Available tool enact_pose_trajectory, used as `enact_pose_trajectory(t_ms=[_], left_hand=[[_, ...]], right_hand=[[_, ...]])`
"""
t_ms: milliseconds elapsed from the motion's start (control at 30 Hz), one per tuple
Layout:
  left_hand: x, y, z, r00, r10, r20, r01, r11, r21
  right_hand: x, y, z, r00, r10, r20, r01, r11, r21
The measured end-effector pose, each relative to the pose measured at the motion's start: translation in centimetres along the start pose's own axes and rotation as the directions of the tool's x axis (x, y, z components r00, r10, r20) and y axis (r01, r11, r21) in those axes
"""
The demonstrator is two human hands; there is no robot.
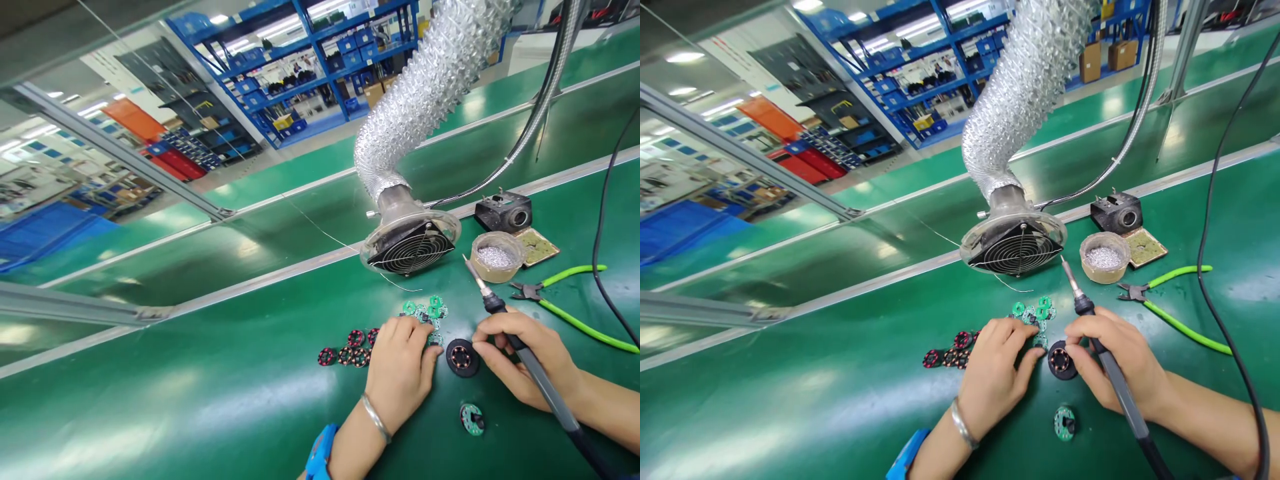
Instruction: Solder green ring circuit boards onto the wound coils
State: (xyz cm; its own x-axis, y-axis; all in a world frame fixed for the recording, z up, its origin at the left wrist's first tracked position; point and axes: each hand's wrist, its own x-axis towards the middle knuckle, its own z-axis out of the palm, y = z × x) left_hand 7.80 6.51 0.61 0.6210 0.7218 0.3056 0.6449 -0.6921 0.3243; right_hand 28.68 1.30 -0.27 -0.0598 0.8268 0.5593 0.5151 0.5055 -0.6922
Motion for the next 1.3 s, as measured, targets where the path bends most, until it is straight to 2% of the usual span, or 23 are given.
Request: enact_pose_trajectory(t_ms=[100,233,433,533,600,667,733,833,933,1000,1033,1100,1167,1200,1267,1300], left_hand=[[0.2,0.4,0.4,0.994,-0.048,0.097,0.046,0.999,0.018],[0.2,0.6,0.2,0.981,-0.114,0.155,0.123,0.991,-0.048],[0.4,0.6,0.0,0.981,-0.14,0.137,0.15,0.987,-0.063],[0.4,0.9,-0.3,0.972,-0.22,0.082,0.234,0.944,-0.231],[0.4,1.3,-0.5,0.943,-0.323,0.078,0.323,0.84,-0.436],[0.4,2.0,-0.7,0.9,-0.42,0.116,0.392,0.667,-0.633],[0.5,2.7,-0.7,0.864,-0.478,0.159,0.412,0.487,-0.77],[0.8,3.5,-0.5,0.832,-0.518,0.199,0.397,0.305,-0.866],[0.8,3.7,-0.2,0.824,-0.505,0.257,0.411,0.221,-0.884],[0.7,3.4,-0.1,0.84,-0.467,0.275,0.427,0.257,-0.867],[0.5,3.2,-0.2,0.857,-0.451,0.25,0.422,0.334,-0.843],[0.4,2.4,-0.7,0.909,-0.397,0.126,0.359,0.593,-0.721],[0.6,1.2,-1.2,0.961,-0.278,-0.003,0.243,0.844,-0.478],[0.9,0.4,-1.5,0.977,-0.211,-0.024,0.19,0.921,-0.341],[1.9,-1.1,-1.7,0.988,-0.149,0.045,0.153,0.985,-0.076],[2.7,-1.8,-1.7,0.979,-0.176,0.101,0.17,0.984,0.061]], right_hand=[[0.0,-0.1,0.1,0.999,-0.032,0.007,0.032,0.999,-0.011],[0.1,-0.2,0.3,0.998,-0.057,0.016,0.058,0.998,-0.037],[0.1,0.0,0.5,0.998,-0.057,0.018,0.058,0.996,-0.063],[0.3,-0.1,0.7,0.995,-0.096,-0.007,0.095,0.992,-0.087],[0.6,-0.5,0.8,0.989,-0.151,-0.009,0.149,0.985,-0.09],[0.9,-1.1,0.9,0.976,-0.217,0.025,0.218,0.97,-0.109],[1.2,-1.6,1.0,0.955,-0.289,0.07,0.297,0.941,-0.16],[1.4,-2.1,1.0,0.926,-0.363,0.105,0.378,0.899,-0.219],[1.6,-2.0,0.8,0.924,-0.353,0.147,0.378,0.901,-0.213],[1.7,-1.3,0.3,0.922,-0.334,0.193,0.368,0.912,-0.179],[1.7,-0.9,-0.1,0.921,-0.323,0.218,0.36,0.92,-0.157],[1.7,0.3,-1.0,0.915,-0.291,0.279,0.334,0.935,-0.122],[1.6,1.6,-2.2,0.907,-0.246,0.342,0.305,0.944,-0.129],[1.6,2.2,-2.7,0.899,-0.221,0.379,0.292,0.946,-0.141],[1.5,3.3,-3.6,0.869,-0.203,0.452,0.295,0.945,-0.143],[1.5,3.6,-3.9,0.85,-0.199,0.488,0.299,0.945,-0.135]])
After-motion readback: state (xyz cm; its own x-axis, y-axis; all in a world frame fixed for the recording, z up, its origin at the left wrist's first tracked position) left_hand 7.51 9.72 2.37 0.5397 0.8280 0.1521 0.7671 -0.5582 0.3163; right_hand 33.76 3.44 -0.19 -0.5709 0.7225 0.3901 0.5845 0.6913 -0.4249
